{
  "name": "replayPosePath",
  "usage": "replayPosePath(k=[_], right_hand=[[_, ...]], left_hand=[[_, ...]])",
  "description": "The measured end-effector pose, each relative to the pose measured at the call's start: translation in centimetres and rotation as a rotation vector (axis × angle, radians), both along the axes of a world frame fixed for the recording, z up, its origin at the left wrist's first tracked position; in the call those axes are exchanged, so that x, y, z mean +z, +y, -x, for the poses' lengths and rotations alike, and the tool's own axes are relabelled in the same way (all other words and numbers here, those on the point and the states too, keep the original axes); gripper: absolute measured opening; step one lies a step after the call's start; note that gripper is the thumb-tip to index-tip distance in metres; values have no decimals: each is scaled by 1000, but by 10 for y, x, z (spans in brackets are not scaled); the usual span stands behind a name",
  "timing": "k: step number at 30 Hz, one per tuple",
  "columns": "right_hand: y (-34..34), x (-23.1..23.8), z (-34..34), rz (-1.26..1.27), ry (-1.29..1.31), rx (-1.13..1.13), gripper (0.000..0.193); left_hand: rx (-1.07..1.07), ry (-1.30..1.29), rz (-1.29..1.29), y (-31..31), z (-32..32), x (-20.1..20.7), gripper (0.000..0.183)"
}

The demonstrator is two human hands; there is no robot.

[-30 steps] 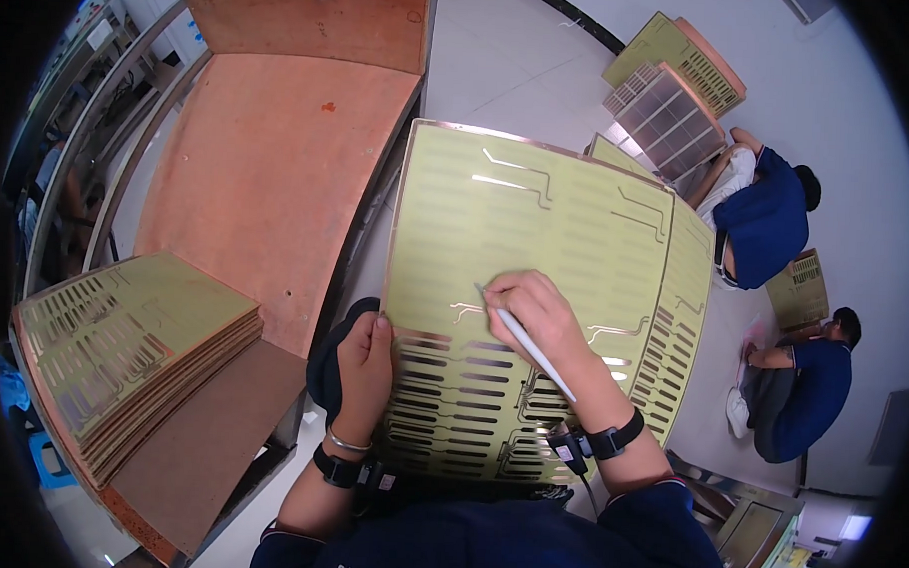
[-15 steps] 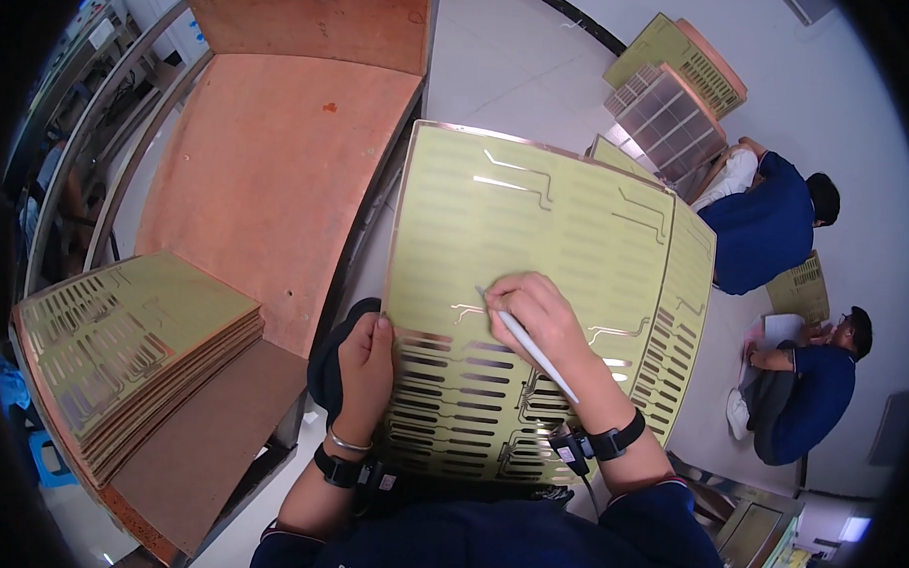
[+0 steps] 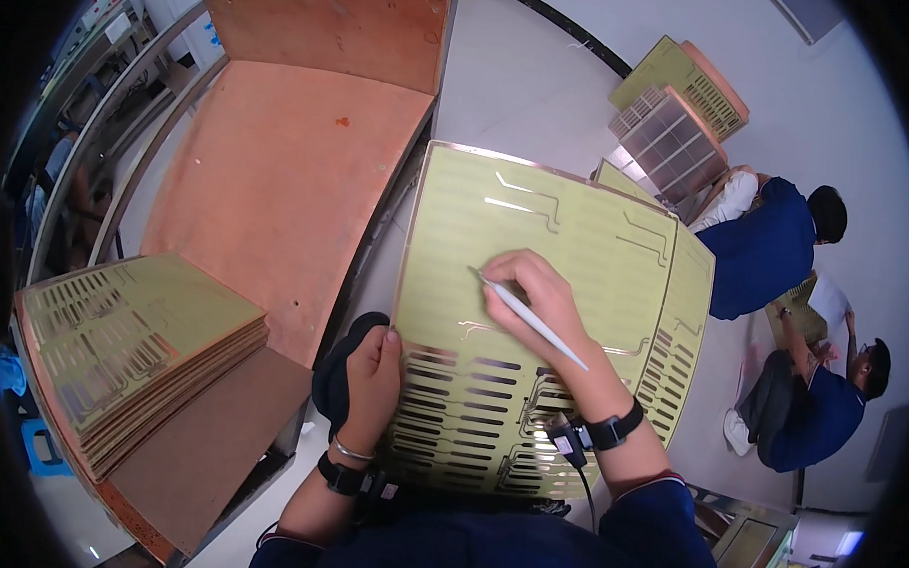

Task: Marking specific points or paths on gold-colored metal sheets with a white marker.

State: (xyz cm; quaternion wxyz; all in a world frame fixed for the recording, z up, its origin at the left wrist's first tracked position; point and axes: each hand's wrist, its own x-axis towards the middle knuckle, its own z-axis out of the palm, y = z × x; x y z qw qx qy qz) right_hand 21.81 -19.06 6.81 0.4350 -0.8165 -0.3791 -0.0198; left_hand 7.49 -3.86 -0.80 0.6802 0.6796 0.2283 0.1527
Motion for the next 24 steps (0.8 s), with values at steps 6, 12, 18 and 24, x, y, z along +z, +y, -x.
replayPosePath(k=[6, 12, 18, 24], right_hand=[[26, -3, -19, 18, -199, 121, 13], [30, -6, -17, 15, -196, 103, 14], [30, -9, -17, 9, -200, 69, 15], [32, -10, -16, 9, -225, 40, 16]], left_hand=[[-7, -7, -44, 0, -2, 7, 29], [-18, -18, -12, 4, 0, 6, 30], [-14, -58, -10, 2, -1, 4, 31], [-41, -5, -41, 4, 0, 4, 24]])
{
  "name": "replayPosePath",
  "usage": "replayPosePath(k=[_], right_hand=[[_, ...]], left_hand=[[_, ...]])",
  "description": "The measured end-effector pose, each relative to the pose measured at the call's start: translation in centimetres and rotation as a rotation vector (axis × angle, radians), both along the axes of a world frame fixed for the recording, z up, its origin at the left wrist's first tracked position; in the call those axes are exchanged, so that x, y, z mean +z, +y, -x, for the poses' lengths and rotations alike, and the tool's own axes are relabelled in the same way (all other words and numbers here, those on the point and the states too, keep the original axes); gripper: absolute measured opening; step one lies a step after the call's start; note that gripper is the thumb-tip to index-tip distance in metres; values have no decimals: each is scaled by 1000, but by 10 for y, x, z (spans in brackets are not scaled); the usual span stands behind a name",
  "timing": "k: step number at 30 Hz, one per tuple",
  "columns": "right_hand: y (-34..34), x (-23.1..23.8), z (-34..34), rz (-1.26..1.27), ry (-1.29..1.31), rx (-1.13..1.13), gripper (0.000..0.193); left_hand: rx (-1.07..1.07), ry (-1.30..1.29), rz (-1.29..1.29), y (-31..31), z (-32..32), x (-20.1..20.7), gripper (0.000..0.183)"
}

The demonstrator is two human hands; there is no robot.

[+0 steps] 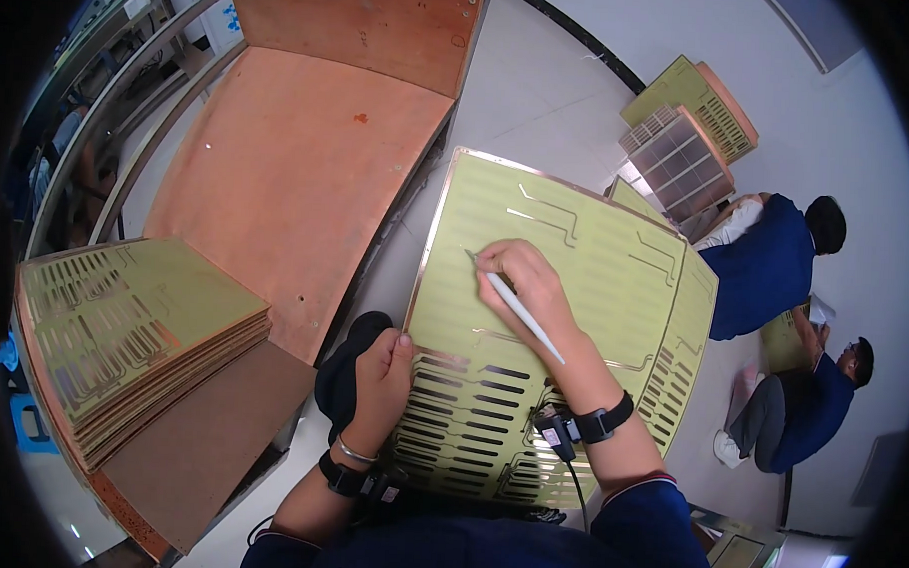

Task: Marking specific points or paths on gold-colored metal sheets with a white marker.

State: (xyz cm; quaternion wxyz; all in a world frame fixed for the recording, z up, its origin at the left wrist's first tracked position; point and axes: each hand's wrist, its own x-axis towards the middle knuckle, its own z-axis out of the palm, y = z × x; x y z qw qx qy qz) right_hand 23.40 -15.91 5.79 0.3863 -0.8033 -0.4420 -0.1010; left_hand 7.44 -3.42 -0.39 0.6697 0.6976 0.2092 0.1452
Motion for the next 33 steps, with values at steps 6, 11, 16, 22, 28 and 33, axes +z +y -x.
replayPosePath(k=[6, 11, 16, 22, 28, 33], right_hand=[[0, 0, -1, -11, 12, 3, 15], [0, 2, -1, 15, 2, 14, 16], [2, 0, -2, 8, 4, -3, 16], [3, -6, -2, 2, 3, -18, 16], [3, -10, -6, -13, -26, -25, 16], [4, -4, -4, -42, 5, -27, 15]], left_hand=[[8, 5, 11, 0, 2, -3, 24], [9, -8, 21, -1, 0, -5, 24], [8, -13, 25, -1, 0, -4, 24], [29, -44, 14, -3, -1, -3, 30], [37, -41, -40, -4, -3, -2, 30], [51, -5, -43, -2, 1, -1, 30]])
